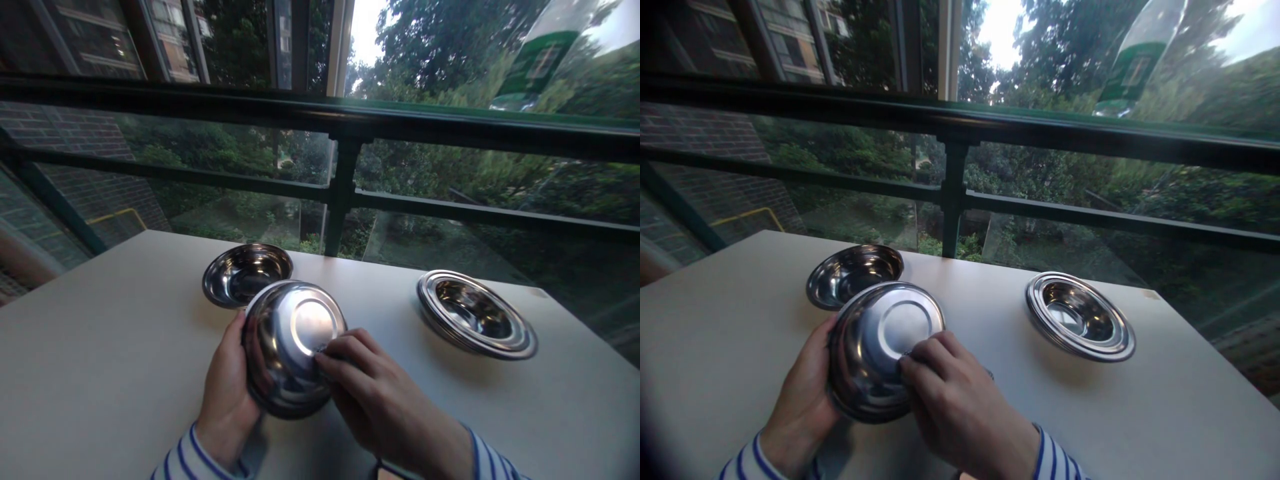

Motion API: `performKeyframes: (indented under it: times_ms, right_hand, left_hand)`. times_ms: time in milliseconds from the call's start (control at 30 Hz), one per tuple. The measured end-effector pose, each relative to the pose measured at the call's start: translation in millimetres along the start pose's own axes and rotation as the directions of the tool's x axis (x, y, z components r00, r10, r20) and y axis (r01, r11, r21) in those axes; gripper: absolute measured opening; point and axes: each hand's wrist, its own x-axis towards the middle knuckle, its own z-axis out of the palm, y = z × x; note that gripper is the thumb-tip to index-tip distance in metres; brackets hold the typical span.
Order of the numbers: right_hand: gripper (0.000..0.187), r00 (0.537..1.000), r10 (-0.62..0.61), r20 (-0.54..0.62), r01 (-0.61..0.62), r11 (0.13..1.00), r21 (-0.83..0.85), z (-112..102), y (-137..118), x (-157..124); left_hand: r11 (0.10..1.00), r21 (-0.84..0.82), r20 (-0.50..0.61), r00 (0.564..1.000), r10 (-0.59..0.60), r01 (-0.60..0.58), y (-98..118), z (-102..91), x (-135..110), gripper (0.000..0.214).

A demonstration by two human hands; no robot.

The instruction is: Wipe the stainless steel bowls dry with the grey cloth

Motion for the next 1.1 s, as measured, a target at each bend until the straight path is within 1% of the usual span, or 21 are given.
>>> performKeyframes:
  times_ms: [33,100,167,267,333,400,433,533,567,667,700,800,867,933,967,1000,1067,1100]
  right_hand:
    - [0.029,1.0,-0.002,-0.013,0.002,1.0,-0.005,0,-1,1]
    - [0.03,0.998,-0.051,-0.035,0.051,0.999,-0.016,-2,-4,3]
    - [0.031,0.996,-0.083,-0.02,0.083,0.997,-0.013,-3,-6,4]
    - [0.029,0.998,-0.05,0.028,0.05,0.999,0.003,-5,-6,3]
    - [0.028,0.999,-0.038,0.004,0.038,0.999,-0.012,-6,-5,3]
    - [0.027,0.998,-0.049,-0.037,0.048,0.998,-0.038,-7,-5,3]
    - [0.027,0.998,-0.058,-0.034,0.056,0.997,-0.045,-8,-6,4]
    - [0.025,0.997,-0.06,0.047,0.062,0.997,-0.042,-9,-7,4]
    - [0.025,0.997,-0.054,0.053,0.056,0.998,-0.039,-10,-8,4]
    - [0.025,0.999,-0.038,-0.002,0.038,0.998,-0.039,-12,-8,3]
    - [0.024,0.999,-0.04,0.0,0.04,0.999,-0.037,-12,-8,3]
    - [0.022,0.995,-0.046,0.085,0.049,0.998,-0.028,-13,-8,3]
    - [0.024,0.997,-0.05,0.06,0.052,0.998,-0.025,-13,-8,4]
    - [0.024,0.998,-0.057,0.009,0.057,0.998,-0.027,-13,-8,4]
    - [0.024,0.998,-0.058,0.013,0.058,0.998,-0.027,-13,-8,3]
    - [0.024,0.998,-0.055,0.042,0.056,0.998,-0.025,-13,-8,3]
    - [0.025,0.995,-0.04,0.095,0.042,0.999,-0.021,-13,-7,2]
    - [0.026,0.996,-0.032,0.087,0.034,0.999,-0.02,-13,-6,2]
  left_hand:
    - [1.0,0.002,0.005,1.0,0.008,-0.008,-2,-0.2,0,0.021]
    - [1.0,0.01,0.036,0.999,0.011,-0.012,-6,-0.8,-1,0.019]
    - [1.0,0.025,0.062,0.998,-0.001,-0.001,-8,-1.5,-1,0.018]
    - [0.999,0.044,0.032,0.999,0.011,-0.012,-8,-1.9,-2,0.019]
    - [0.998,0.048,0.01,0.999,0.032,-0.032,-8,-1.4,-3,0.02]
    - [0.998,0.065,0.032,0.999,0.01,-0.012,-8,-0.5,-5,0.018]
    - [0.997,0.076,0.042,0.999,-0.015,0.011,-8,-0.1,-5,0.019]
    - [0.997,0.072,0.019,1.0,0.012,-0.013,-8,-0.3,-5,0.02]
    - [0.998,0.064,0.017,1.0,0.024,-0.025,-8,-0.7,-5,0.02]
    - [0.998,0.059,0.059,0.998,-0.012,0.009,-9,-1.8,-5,0.019]
    - [0.998,0.066,0.06,0.998,-0.018,0.014,-9,-1.9,-6,0.019]
    - [0.997,0.078,-0.001,1.0,0.012,-0.012,-7,-0.9,-7,0.018]
    - [0.997,0.069,-0.01,1.0,0.018,-0.017,-7,-0.5,-8,0.019]
    - [0.998,0.069,0.042,0.999,-0.006,0.003,-8,-0.9,-8,0.017]
    - [0.997,0.073,0.054,0.998,-0.011,0.007,-8,-1.5,-8,0.017]
    - [0.997,0.075,0.051,0.999,-0.004,0.0,-9,-2.0,-8,0.017]
    - [0.997,0.068,0.02,1.0,0.017,-0.018,-9,-2.9,-7,0.017]
    - [0.998,0.06,0.014,1.0,0.02,-0.02,-9,-3.0,-7,0.017]
